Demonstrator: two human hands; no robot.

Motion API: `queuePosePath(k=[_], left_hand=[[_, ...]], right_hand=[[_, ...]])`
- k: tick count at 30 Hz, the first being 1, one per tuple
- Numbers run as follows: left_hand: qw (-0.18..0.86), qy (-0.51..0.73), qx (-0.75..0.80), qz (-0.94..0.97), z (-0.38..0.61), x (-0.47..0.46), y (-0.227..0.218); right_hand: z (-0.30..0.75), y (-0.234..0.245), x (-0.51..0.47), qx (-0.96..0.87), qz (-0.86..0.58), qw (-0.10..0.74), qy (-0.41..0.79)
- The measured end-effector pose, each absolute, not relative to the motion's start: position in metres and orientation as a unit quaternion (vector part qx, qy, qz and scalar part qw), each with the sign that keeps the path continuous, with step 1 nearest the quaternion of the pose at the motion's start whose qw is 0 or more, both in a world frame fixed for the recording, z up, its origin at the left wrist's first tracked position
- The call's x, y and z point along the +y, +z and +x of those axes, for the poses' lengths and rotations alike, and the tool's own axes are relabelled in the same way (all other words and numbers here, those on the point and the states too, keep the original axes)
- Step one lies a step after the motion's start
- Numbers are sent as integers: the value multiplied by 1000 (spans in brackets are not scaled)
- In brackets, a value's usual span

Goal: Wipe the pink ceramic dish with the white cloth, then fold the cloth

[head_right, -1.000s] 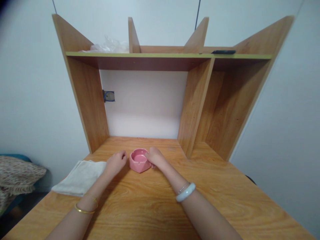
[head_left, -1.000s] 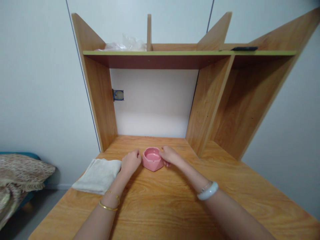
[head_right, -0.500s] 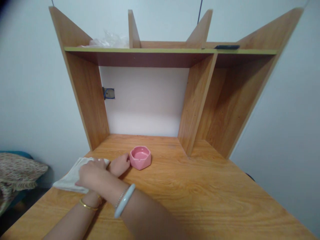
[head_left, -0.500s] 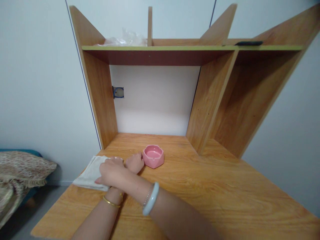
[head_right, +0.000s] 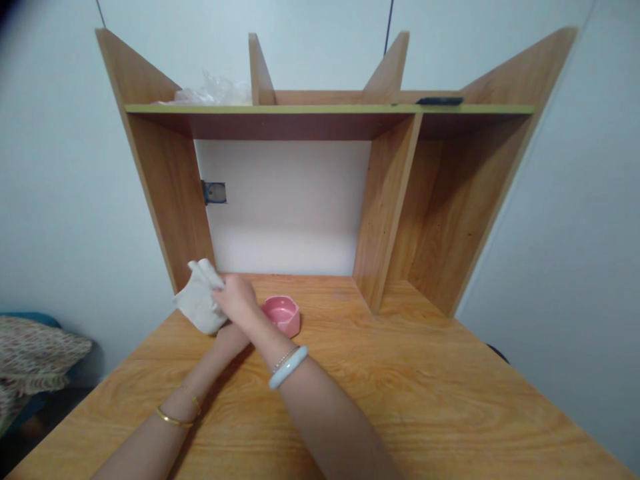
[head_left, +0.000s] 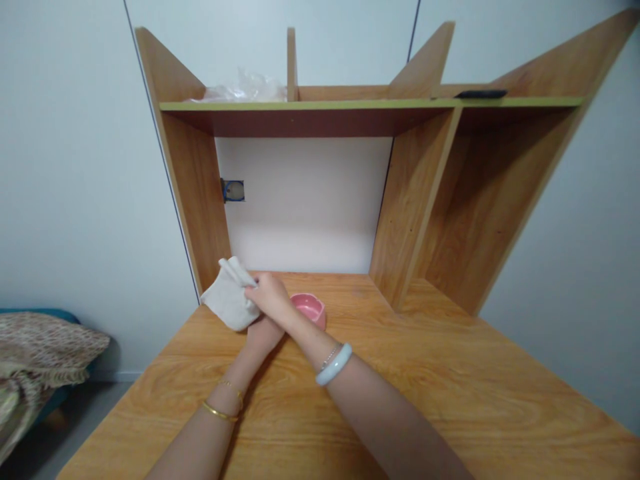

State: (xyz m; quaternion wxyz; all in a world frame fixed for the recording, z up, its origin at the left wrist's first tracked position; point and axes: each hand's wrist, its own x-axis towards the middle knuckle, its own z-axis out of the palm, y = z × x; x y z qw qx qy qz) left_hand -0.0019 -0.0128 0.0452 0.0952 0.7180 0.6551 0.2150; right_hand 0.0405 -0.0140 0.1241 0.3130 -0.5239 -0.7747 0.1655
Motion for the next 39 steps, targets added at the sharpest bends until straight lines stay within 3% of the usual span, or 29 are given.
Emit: queuePosePath(k=[6, 10, 13, 17, 27, 34, 39], left_hand=[[82, 141, 673, 722, -3, -18, 48], [77, 137, 678, 719, -3, -17, 49], [76, 142, 693, 703, -4, -17, 52], [82, 152, 719, 673, -3, -17, 55], [97, 188, 706, 676, -4, -18, 53], [61, 251, 646, 718, -4, -16, 48], [52, 220, 623, 749, -3, -11, 43]], right_hand=[[119, 148, -3, -675, -543, 481, 139], [172, 146, -15, -651, -558, 507, 84], [208, 139, -28, -668, -593, 450, -17], [232, 118, -42, -699, -639, 308, -83], [239, 69, -53, -797, -582, 135, 89], [229, 55, -51, -778, -585, 218, 72], [234, 52, -41, -729, -583, 338, 119]])
